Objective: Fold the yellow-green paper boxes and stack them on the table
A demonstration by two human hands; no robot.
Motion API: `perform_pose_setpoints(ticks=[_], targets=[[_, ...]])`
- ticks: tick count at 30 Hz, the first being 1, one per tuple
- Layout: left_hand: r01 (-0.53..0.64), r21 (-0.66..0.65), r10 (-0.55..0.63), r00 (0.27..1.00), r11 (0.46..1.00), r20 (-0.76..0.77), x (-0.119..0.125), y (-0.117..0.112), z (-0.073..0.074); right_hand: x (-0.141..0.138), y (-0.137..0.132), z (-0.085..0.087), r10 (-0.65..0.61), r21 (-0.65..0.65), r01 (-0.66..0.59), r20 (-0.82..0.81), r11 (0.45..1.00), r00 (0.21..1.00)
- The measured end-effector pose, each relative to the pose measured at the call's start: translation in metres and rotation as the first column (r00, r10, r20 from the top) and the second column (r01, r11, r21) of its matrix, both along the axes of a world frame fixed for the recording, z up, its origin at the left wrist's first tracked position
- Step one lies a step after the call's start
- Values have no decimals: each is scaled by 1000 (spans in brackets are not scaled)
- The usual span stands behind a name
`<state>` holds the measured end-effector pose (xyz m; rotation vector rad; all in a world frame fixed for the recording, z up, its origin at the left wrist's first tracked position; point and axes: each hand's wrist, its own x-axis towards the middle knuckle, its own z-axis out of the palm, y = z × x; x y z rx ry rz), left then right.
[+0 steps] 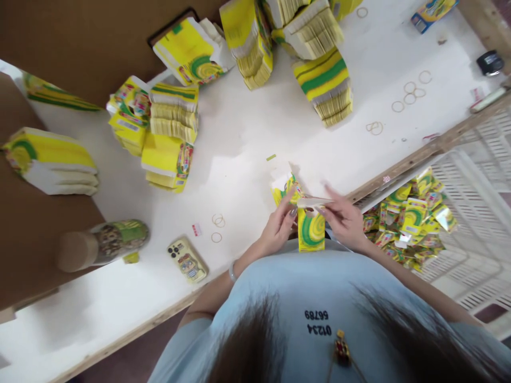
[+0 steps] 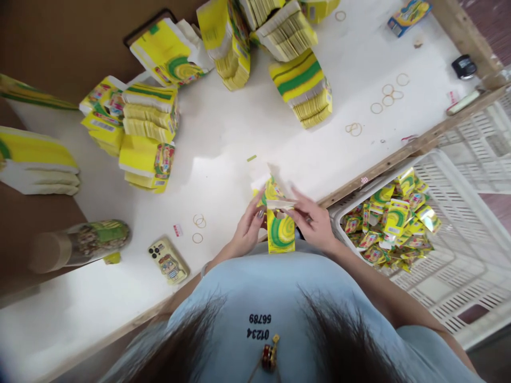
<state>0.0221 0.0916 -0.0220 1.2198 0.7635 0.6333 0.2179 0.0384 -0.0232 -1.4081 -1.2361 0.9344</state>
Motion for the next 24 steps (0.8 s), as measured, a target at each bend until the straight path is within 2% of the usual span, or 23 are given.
perform_pose_setpoints(ticks=[3,5,7,9,12,17,20,22,24], targets=[[18,38,-17,1000,999,-25,-2,3,2,14,-4,3,207,87,-213,69,973,976],[-13,68,18,996,998,-83,-2,6,3,17,-4,9,261,51,-264,56,963,964],[-19,84,29,992,996,-122,-2,8,4,15,-5,15,254,-76,-253,-5,964,967],[-5,79,16,990,997,-139,-2,9,5,9,-6,21,242,-222,-260,-104,940,965],[15,70,-4,987,997,-158,-2,8,8,3,-5,29,234,-329,-296,-215,897,948],[28,85,-13,985,996,-175,-4,7,10,13,0,37,215,-361,-301,-259,883,941],[96,159,-68,982,983,-176,-9,8,11,15,1,34,226,-335,-351,-358,875,906],[181,232,-141,974,956,-179,-13,12,12,11,2,29,201,-318,-345,-408,883,891],[238,334,-174,962,912,-210,-14,21,10,8,2,24,125,-327,-271,-406,905,905]])
